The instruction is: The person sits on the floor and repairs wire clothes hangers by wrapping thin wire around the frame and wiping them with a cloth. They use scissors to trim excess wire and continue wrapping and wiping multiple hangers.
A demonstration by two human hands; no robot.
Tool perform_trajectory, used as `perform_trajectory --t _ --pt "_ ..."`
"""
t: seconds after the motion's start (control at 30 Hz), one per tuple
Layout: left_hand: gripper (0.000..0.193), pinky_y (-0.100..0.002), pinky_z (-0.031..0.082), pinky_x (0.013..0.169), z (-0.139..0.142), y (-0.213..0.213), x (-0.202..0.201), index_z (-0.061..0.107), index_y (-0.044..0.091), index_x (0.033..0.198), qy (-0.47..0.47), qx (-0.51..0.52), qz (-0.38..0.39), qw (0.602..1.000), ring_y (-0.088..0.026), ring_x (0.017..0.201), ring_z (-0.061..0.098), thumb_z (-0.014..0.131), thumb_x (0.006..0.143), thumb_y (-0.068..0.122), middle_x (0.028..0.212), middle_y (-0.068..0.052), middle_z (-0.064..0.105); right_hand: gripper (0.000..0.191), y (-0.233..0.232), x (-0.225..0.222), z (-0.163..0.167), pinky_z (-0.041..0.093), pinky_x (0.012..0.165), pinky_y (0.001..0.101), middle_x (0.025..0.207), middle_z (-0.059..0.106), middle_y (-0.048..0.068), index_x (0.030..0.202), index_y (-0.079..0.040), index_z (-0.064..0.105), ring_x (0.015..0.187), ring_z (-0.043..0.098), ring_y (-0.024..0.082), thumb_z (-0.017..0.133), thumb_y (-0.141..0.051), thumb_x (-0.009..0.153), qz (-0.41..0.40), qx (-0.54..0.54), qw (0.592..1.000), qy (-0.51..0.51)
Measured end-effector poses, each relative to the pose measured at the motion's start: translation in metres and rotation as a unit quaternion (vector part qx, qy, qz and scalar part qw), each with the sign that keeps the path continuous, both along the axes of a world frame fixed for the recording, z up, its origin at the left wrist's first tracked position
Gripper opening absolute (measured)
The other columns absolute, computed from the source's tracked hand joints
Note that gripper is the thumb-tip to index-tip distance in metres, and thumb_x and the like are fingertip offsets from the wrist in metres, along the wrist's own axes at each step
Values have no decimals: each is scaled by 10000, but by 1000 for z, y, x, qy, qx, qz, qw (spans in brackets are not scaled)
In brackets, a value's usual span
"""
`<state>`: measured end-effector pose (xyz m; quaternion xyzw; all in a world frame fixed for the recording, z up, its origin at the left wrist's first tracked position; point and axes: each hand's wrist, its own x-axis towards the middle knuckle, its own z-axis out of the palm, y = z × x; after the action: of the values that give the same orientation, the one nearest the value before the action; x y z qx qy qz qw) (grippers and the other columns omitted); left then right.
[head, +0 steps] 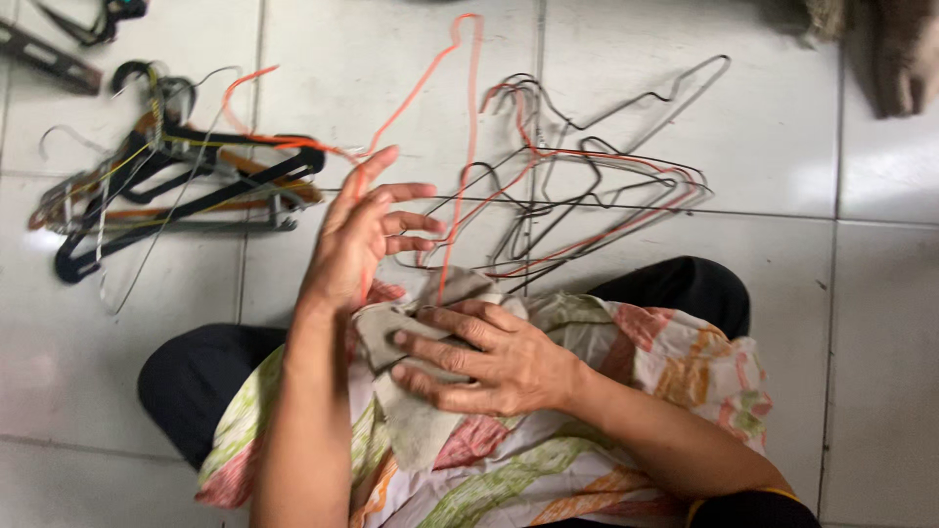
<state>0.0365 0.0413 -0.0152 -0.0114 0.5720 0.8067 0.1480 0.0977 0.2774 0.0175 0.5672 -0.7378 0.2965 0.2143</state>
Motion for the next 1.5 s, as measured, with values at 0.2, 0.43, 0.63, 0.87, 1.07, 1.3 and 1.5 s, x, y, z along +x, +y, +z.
perform_trajectory --t 0.2,0.43,0.63,0.87,1.07,1.3,1.5 --pt "568 -238 537 540 -6 -3 -5 302 112 1597 -10 -112 38 993 -143 709 679 481 1075 244 1155 -130 650 487 -12 3 -2 513 972 410 1490 573 92 1357 -132 661 1317 591 309 638 -218 878 4 97 993 -73" --pt "466 -175 311 456 -17 13 -4 510 115 1538 -15 -53 129 990 -29 538 384 519 1086 229 853 -37 618 587 -5 3 -25 537 1024 446 1444 624 68 1315 -161 701 1279 614 303 636 -56 741 39 99 968 -228" --pt "407 -188 324 482 -21 22 7 555 117 1512 -25 -78 91 993 -25 558 392 456 1119 155 746 10 540 336 23 -13 -10 595 1018 417 1364 678 141 1293 -110 686 1238 667 288 580 -18 988 44 -323 713 -621" --pt "414 -209 335 450 -23 58 23 539 105 1461 -2 -110 2 994 -36 516 392 467 1053 117 664 34 504 726 41 -49 -41 527 1035 440 1492 552 168 1431 -98 635 1239 602 350 817 22 738 -374 11 917 -138" --pt "373 -212 333 456 -26 67 35 572 39 1420 -34 -128 -61 989 -23 534 365 511 1061 123 651 67 408 620 82 -93 -45 532 965 442 1407 578 126 1368 -125 658 1189 593 350 816 -13 779 -467 15 869 -161" --pt "368 -206 315 444 -19 62 31 598 27 1394 -68 -128 -49 988 -18 517 334 503 1052 125 638 82 365 558 55 -64 -67 554 903 409 1330 609 119 1273 -79 687 1139 598 303 733 -18 720 -373 46 899 -224" --pt "337 -211 336 405 -6 58 30 556 67 1381 -93 -80 -43 992 -44 456 382 494 1054 117 614 41 432 279 139 -104 -97 590 965 359 1218 633 122 1266 -53 642 1136 672 234 710 -95 999 -404 -328 724 -453"
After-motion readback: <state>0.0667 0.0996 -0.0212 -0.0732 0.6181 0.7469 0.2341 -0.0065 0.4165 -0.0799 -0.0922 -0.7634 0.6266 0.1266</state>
